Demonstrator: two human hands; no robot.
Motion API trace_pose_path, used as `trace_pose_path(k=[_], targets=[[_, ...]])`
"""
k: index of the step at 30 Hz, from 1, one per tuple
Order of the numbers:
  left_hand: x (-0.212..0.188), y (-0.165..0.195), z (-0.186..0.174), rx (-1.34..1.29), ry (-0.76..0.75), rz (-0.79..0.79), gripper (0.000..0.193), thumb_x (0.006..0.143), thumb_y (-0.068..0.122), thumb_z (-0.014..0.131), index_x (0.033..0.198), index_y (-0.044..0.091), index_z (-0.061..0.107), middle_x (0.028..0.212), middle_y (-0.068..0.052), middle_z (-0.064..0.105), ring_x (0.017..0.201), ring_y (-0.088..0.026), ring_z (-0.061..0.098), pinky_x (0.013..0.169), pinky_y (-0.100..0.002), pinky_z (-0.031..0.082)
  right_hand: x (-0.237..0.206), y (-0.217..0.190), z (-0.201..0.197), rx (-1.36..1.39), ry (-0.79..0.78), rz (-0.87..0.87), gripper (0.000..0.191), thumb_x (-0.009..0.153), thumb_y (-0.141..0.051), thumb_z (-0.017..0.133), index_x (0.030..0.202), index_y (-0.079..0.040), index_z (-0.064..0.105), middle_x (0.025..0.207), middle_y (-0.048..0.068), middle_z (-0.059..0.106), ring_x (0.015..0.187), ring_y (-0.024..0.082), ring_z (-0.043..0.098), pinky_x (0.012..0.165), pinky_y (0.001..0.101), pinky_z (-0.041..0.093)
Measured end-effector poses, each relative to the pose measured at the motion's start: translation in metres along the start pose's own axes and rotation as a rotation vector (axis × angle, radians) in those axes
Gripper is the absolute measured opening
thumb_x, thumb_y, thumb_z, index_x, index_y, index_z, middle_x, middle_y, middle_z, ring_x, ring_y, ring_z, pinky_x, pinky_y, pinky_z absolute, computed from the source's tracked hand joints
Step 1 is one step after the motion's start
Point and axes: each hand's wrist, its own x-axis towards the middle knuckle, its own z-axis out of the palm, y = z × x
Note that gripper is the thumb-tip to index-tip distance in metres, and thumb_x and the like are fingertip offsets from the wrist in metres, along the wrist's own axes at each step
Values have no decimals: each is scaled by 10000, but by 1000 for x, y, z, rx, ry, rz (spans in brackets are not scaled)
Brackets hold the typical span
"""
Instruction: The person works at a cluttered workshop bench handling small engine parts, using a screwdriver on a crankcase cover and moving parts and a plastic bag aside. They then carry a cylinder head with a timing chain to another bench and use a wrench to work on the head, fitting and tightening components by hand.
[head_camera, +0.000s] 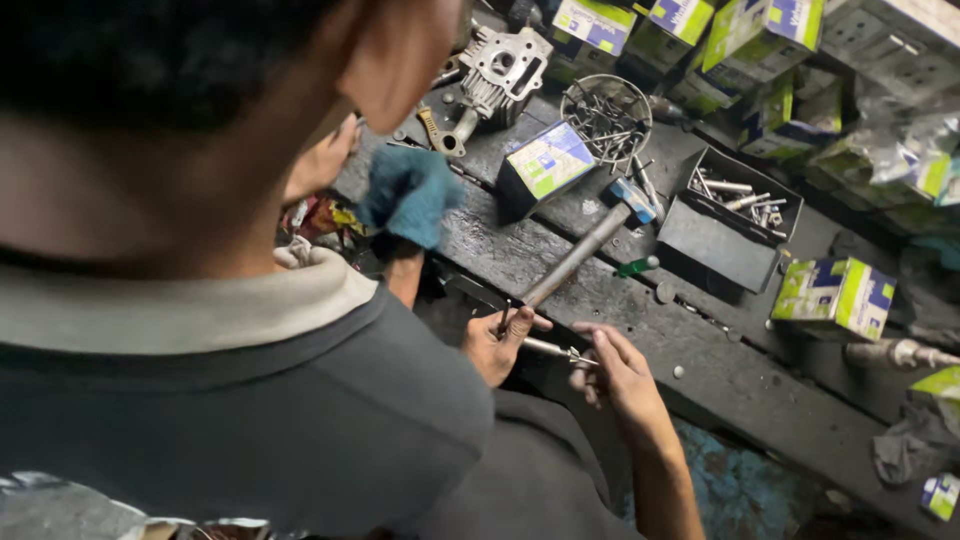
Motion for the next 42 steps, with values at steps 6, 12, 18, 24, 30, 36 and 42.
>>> trace_pose_path(k=[6,12,18,24,30,36,42], targets=[[-1,-12,-8,26,34,-86,458,1034,434,550,939,75,818,551,68,446,550,-36,372,498,-291,285,-19,15,9,-379,-75,-396,312,917,-148,695,1213,-49,707,881,46,768,739,114,693,637,260,551],[-3,-7,-25,139,-37,16,460,1044,400,548,884,49,798,561,23,521,567,-41,437,513,-281,359,-26,35,31,-746,-2,-450,224,893,-200,737,1075,-71,748,828,76,781,719,141,752,641,290,576],[0,6,-22,206,16,83,458,1037,386,557,838,39,781,585,15,585,582,-39,479,523,-283,386,-15,41,29,-639,-81,-394,315,932,-264,683,1156,-44,717,765,79,744,650,180,701,614,294,561],[-4,11,13,255,124,29,478,1024,396,569,802,35,790,590,18,602,592,-44,501,547,-276,406,-4,30,-2,-236,-302,-120,473,1077,-336,444,872,-14,723,609,70,699,522,146,655,535,300,519],[-10,12,50,248,225,58,469,1013,395,585,795,31,785,592,36,613,602,-32,494,543,-263,410,2,37,-46,-370,-396,-203,495,1063,-420,487,918,8,690,629,58,675,517,151,617,502,297,490],[-18,8,80,280,284,52,473,1024,390,575,801,35,794,589,3,608,582,-53,478,538,-280,387,13,43,-83,-353,-505,-327,465,1110,-370,515,974,34,702,689,58,680,573,126,634,529,272,511],[-25,11,100,243,312,110,458,1021,378,570,799,39,784,626,14,674,615,-32,549,571,-255,440,17,52,-103,-386,-406,-471,241,1045,-199,585,1021,23,675,699,26,694,588,86,619,549,249,506]])
